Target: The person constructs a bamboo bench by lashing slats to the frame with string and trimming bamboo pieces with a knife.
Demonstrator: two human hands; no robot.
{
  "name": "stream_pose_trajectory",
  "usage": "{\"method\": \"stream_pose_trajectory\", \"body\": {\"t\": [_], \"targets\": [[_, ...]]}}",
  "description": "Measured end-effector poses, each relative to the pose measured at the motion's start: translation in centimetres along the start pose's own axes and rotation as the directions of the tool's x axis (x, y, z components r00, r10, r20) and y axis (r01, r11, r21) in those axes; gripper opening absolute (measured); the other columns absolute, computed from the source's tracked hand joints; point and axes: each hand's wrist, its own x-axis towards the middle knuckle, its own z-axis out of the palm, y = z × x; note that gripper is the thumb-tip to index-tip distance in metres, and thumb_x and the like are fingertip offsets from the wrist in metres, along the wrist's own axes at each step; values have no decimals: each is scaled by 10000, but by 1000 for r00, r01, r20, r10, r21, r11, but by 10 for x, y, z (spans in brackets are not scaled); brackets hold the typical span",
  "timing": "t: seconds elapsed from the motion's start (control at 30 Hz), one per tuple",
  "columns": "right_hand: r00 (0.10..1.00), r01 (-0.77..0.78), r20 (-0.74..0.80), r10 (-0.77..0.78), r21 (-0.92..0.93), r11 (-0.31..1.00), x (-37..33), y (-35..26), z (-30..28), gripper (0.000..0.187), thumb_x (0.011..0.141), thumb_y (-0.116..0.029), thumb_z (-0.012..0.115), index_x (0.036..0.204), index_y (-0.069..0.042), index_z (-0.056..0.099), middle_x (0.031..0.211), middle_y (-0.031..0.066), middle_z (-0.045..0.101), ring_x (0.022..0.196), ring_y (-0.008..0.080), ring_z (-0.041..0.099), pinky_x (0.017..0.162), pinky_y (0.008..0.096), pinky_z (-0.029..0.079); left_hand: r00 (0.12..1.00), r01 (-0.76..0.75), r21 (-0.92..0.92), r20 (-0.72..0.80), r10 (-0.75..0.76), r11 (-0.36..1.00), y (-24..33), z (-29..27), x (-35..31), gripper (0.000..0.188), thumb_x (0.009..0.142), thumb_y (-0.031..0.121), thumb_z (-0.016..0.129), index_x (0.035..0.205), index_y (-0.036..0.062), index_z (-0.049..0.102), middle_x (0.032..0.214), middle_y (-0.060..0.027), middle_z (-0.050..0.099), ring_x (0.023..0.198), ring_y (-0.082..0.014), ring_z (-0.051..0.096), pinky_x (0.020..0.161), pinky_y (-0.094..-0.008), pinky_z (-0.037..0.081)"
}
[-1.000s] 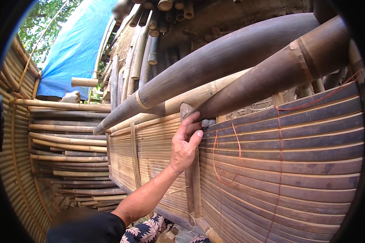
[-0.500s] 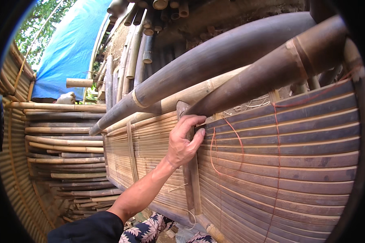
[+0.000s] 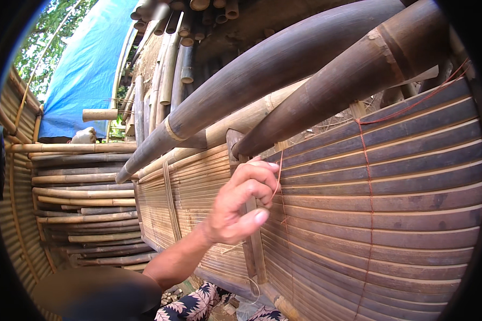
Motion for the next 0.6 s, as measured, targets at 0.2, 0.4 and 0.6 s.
{"method": "stream_pose_trajectory", "body": {"t": [0.2, 0.4, 0.6], "targets": [[1000, 1, 0, -1, 9, 1000, 0, -4, -3, 359, 953, -306, 547, 1067, 8, 678, 942, 156, 710, 884, 325, 661, 795, 429, 517, 899, 308, -517, -116, -423, 798, -2, -33, 4, 169, 868, 28, 682, 806, 78, 532, 971, -61, 592, 949, -131, 620, 890, -332, 509], [1000, 16, 12, -16, 12, 1000, 1, -5, 1, 361, 952, -309, 547, 1068, 6, 680, 950, 161, 711, 896, 331, 662, 806, 432, 516, 519, 515, -343, -605, -604, 786, -35, -15, 14, 159, 945, 70, 633, 845, 24, 519, 878, -70, 617, 535, -121, 633, 445, -230, 475], [1000, 12, 25, -13, 10, 1000, 2, -1, 2, 363, 952, -313, 547, 1069, 4, 682, 957, 165, 712, 907, 336, 663, 816, 435, 515, 589, 610, -92, -612, -528, 787, -59, 1, -21, 104, 967, 39, 569, 1012, -13, 647, 860, -78, 681, 718, -133, 673, 628, -235, 516]]}}
